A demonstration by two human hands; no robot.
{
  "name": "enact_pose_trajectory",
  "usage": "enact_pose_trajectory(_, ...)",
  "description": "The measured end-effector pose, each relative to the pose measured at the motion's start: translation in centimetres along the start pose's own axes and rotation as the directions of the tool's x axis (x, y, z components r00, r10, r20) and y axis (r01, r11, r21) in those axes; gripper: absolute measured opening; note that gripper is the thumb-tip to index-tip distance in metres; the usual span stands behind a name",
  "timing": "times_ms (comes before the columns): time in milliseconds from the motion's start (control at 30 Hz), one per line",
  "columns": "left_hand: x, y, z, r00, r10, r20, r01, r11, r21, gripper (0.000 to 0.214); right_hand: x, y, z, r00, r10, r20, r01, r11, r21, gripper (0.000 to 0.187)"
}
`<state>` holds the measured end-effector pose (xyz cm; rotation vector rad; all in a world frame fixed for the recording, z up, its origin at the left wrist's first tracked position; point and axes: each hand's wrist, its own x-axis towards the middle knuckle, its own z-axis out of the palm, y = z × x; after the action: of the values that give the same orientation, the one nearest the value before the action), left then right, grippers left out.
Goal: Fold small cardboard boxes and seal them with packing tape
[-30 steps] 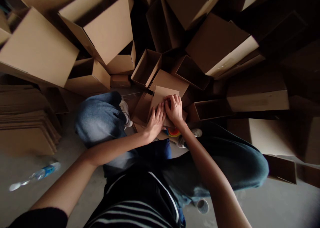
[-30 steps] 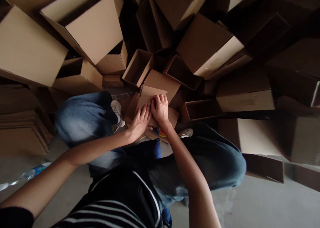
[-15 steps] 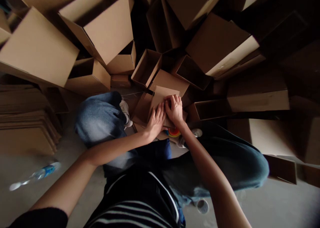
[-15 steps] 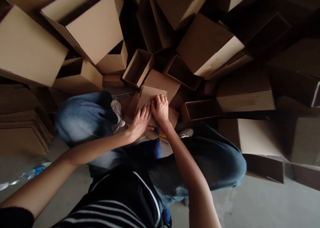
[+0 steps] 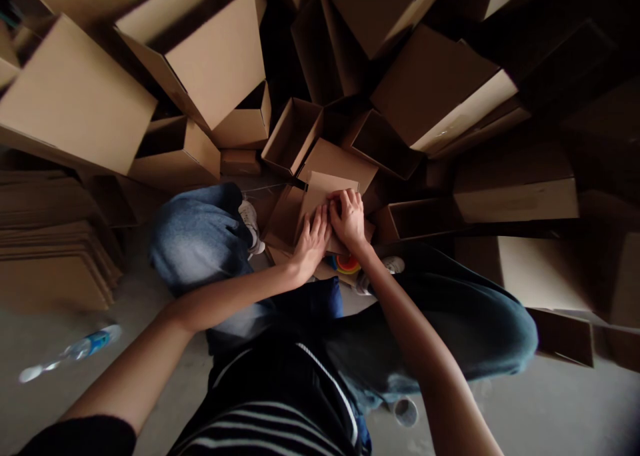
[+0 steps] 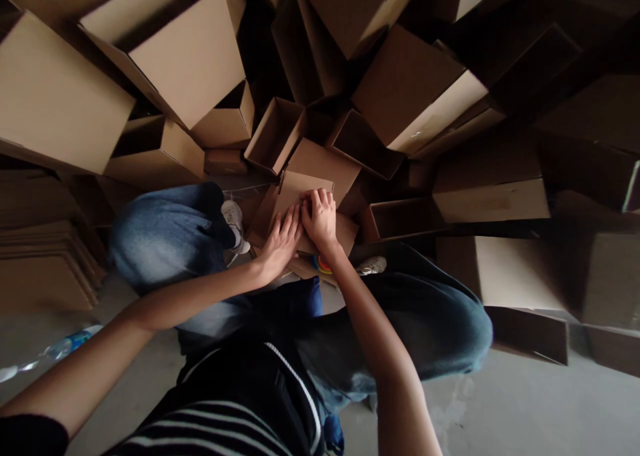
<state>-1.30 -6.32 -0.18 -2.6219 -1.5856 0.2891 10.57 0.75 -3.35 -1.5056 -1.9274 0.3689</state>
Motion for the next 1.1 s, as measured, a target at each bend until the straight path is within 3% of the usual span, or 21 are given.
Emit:
enact_pose_trajectory(400, -0.05, -0.07, 0.49, 1.0, 0.011, 0.003, -0.011, 0.999, -0.034, 0.077, 0.04, -0.08, -0.14, 1.0, 0.004, 0.016, -0.004, 1.0, -0.004, 0.013)
enact_pose_trajectory(567, 0.04, -0.1, 0.52, 0.999, 0.028, 0.019, -0.028, 1.0, 0.012, 0.076, 0.03, -0.01, -0.08, 1.0, 0.002, 0.006, -0.002, 1.0, -0.003, 0.012)
enact_pose_trajectory(1100, -0.07, -0.09, 0.75, 1.0, -0.002, -0.03, -0.001, 0.994, -0.112, 0.073, 0.07, -0.05, -0.14, 0.999, 0.019, 0.029, -0.019, 1.0, -0.006, 0.013)
